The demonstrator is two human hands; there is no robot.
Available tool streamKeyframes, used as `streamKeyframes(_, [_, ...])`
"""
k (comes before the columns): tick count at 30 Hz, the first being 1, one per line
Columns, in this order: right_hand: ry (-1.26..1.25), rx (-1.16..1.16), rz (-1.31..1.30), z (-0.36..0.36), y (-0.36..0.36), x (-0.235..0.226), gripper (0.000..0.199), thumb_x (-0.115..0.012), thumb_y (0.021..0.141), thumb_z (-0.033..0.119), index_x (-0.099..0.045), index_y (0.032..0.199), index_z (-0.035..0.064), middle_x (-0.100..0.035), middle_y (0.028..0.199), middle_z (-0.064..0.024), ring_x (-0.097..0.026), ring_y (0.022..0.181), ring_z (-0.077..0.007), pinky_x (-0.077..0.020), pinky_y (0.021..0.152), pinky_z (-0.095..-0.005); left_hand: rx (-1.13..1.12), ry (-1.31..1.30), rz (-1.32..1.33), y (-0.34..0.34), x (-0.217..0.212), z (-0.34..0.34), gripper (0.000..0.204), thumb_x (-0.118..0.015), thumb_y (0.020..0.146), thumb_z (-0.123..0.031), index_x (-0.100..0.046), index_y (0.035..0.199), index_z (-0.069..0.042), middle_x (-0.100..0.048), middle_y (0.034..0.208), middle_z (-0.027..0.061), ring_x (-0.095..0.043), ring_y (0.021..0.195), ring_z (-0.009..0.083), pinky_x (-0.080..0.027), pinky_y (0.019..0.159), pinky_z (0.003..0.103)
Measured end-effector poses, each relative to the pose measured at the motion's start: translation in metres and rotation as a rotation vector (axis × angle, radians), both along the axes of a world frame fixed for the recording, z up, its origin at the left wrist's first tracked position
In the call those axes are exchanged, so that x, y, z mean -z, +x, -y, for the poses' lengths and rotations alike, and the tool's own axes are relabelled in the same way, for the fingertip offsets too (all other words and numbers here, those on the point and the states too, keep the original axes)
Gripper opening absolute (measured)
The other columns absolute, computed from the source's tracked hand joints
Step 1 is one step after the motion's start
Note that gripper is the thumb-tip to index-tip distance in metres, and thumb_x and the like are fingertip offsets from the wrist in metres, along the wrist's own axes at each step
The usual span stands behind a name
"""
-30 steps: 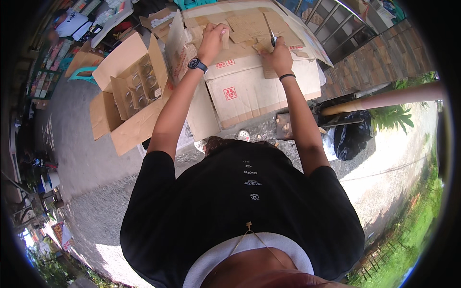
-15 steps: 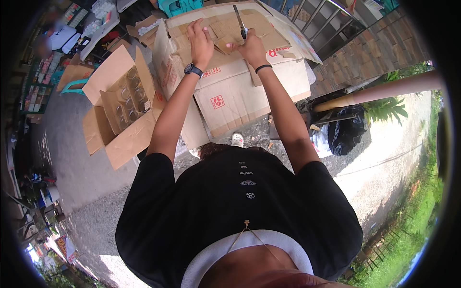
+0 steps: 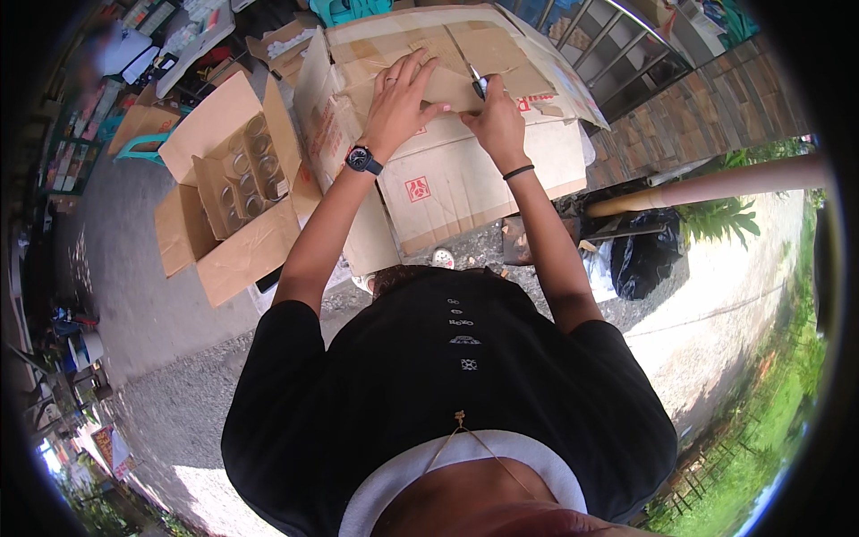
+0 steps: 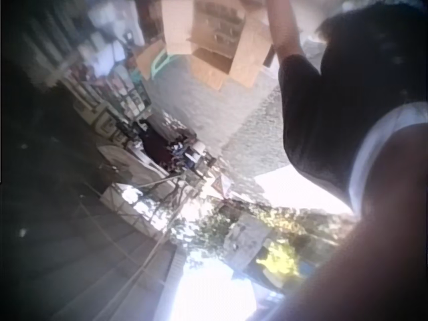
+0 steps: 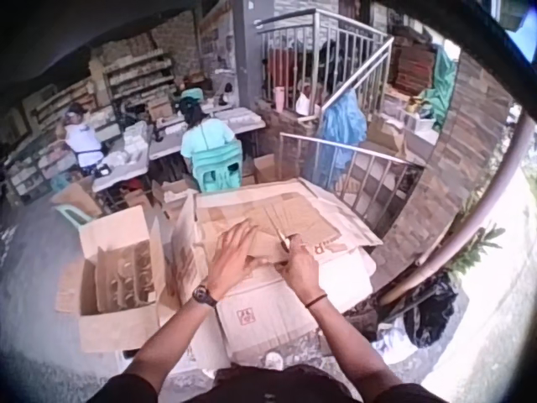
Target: The person arranges small glass jars inside a cardboard box, then uses a box cutter to seal the box flaps. The person handles the jars and box by hand and uses the cutter to slice tape along the box seams.
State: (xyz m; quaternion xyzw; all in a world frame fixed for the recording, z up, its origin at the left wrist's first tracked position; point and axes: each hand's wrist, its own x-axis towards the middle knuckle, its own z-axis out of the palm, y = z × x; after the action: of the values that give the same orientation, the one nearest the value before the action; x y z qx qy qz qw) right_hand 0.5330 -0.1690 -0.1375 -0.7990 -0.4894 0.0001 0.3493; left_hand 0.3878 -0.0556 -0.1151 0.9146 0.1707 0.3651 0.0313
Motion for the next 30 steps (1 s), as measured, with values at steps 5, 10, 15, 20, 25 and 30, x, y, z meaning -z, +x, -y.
streamKeyframes(5, [0.255,-0.245,-0.130,-0.033,-0.027,-0.022,0.043,-0.073,0.087,0.029,-0.046,0.101,-0.0015,-0.056,0.064,-0.0130,-0.064,0.058,-0.0289,-0.0521,0.053,-0.0394,-0.089,-0.215,-0.254,-0.040,0.006,-0.043,0.031,-0.059,0.090,-0.014,-0.061,0.122,-0.013,-0.060,0.107,0.0108,-0.055,0.108,0.0301,-0.042,0.094,0.043])
streamKeyframes(10, [0.079,-0.069,-0.284,-0.030,-0.029,0.007,0.044,-0.041,0.103,0.036,-0.046,0.088,-0.0050,-0.057,0.059,-0.0191,-0.059,0.048,-0.0327,-0.0490,0.043,-0.0402,-0.239,-0.169,-0.282,-0.083,0.032,-0.062,0.032,-0.055,0.090,-0.008,-0.061,0.121,-0.016,-0.062,0.103,0.0116,-0.059,0.101,0.0295,-0.042,0.090,0.043])
streamKeyframes(15, [-0.131,-0.113,-0.100,-0.025,-0.069,0.011,0.040,-0.045,0.100,0.032,-0.050,0.094,-0.0068,-0.064,0.072,-0.0289,-0.065,0.067,-0.0463,-0.0541,0.058,-0.0515,-0.264,-0.080,-0.336,-0.081,0.026,-0.046,0.047,-0.051,0.088,-0.005,-0.057,0.130,-0.024,-0.062,0.104,0.0098,-0.058,0.098,0.0284,-0.040,0.086,0.039])
streamKeyframes(20, [-0.210,-0.069,-0.071,-0.031,-0.087,0.017,0.038,-0.047,0.099,0.032,-0.050,0.096,-0.0054,-0.066,0.075,-0.0266,-0.068,0.070,-0.0432,-0.0565,0.060,-0.0487,-0.378,0.067,-0.432,-0.073,0.031,-0.047,0.056,-0.048,0.088,-0.009,-0.051,0.138,-0.034,-0.062,0.099,0.0035,-0.056,0.099,0.0246,-0.037,0.087,0.040])
streamKeyframes(25, [-0.197,-0.025,-0.052,-0.029,-0.094,0.017,0.037,-0.048,0.099,0.031,-0.050,0.092,-0.0050,-0.065,0.072,-0.0270,-0.068,0.068,-0.0430,-0.0562,0.059,-0.0487,-0.353,0.097,-0.426,-0.071,0.029,-0.044,0.061,-0.048,0.088,-0.007,-0.047,0.141,-0.035,-0.060,0.100,0.0054,-0.055,0.102,0.0252,-0.037,0.088,0.039])
streamKeyframes(30, [-0.171,-0.026,-0.043,-0.029,-0.093,0.016,0.037,-0.048,0.099,0.031,-0.050,0.091,-0.0047,-0.064,0.070,-0.0275,-0.067,0.067,-0.0433,-0.0557,0.056,-0.0489,-0.332,0.095,-0.428,-0.070,0.036,-0.048,0.070,-0.048,0.085,-0.002,-0.039,0.148,-0.032,-0.058,0.104,0.0079,-0.055,0.102,0.0251,-0.037,0.087,0.037])
